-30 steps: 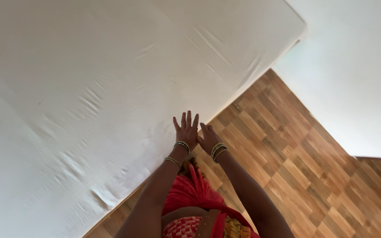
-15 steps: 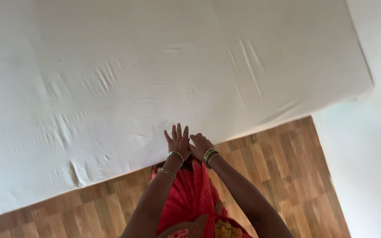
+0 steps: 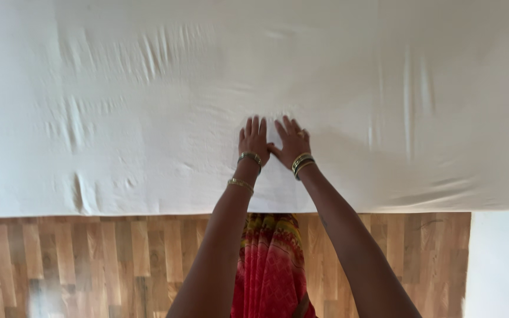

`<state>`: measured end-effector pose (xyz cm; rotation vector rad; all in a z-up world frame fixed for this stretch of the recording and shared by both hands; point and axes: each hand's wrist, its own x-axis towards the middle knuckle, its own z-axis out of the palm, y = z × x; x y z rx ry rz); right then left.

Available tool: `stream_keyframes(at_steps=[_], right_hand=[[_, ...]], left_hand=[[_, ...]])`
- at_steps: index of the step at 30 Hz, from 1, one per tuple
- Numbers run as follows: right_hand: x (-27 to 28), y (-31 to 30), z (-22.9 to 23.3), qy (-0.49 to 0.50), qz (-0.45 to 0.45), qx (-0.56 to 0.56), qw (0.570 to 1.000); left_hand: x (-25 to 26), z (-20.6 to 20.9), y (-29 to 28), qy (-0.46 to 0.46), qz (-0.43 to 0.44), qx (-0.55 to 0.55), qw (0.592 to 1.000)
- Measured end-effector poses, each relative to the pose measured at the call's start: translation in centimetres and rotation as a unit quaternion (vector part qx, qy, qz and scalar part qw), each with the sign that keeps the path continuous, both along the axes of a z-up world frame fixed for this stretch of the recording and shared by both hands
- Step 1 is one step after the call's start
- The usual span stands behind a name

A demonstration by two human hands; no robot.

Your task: The person smooths a white fitted sheet over a mattress, tucking the edges under the mattress and adjusting the fabric to remove wrinkles. The person moves around the bed to reach different sides and corners, ensuring the sheet is properly fitted.

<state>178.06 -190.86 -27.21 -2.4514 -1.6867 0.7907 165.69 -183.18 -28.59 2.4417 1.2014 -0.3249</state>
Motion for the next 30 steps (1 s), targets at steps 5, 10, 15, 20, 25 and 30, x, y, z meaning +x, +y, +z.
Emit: stream_keyframes(at_steps=[5,10,15,20,25,30], right_hand=[[-4.6,-5.3,-2.9,-0.068,0.015,-0.049,0.996],[-9.2,-12.6,-1.5,-0.035,0.061,-0.106,0.992],[-9.6,-16.0,-2.3,0.015,0.072,-0.072,0.995],[2.1,-12.8,-4.3,-0.023,-0.019,0.063,0.998],[12.3,-10.2,-3.0,-0.110,-0.058,-0.030,0.992],[10.0,-16.3,-4.7,-0.139,-0.028,-0.050,0.989]], left_hand=[[-2.2,-2.0,-4.7,0.108,-0.077,0.002,0.991],[-7.8,-1.6,-12.9,0.118,-0.111,-0.034,0.986],[-8.6,-1.8,-15.8,0.120,-0.117,-0.090,0.982],[1.9,-2.4,-10.9,-0.089,-0.048,-0.030,0.994],[12.9,-1.9,-8.4,-0.082,-0.081,0.035,0.993],[11.3,-5.6,-16.0,-0.071,-0.062,0.044,0.995]])
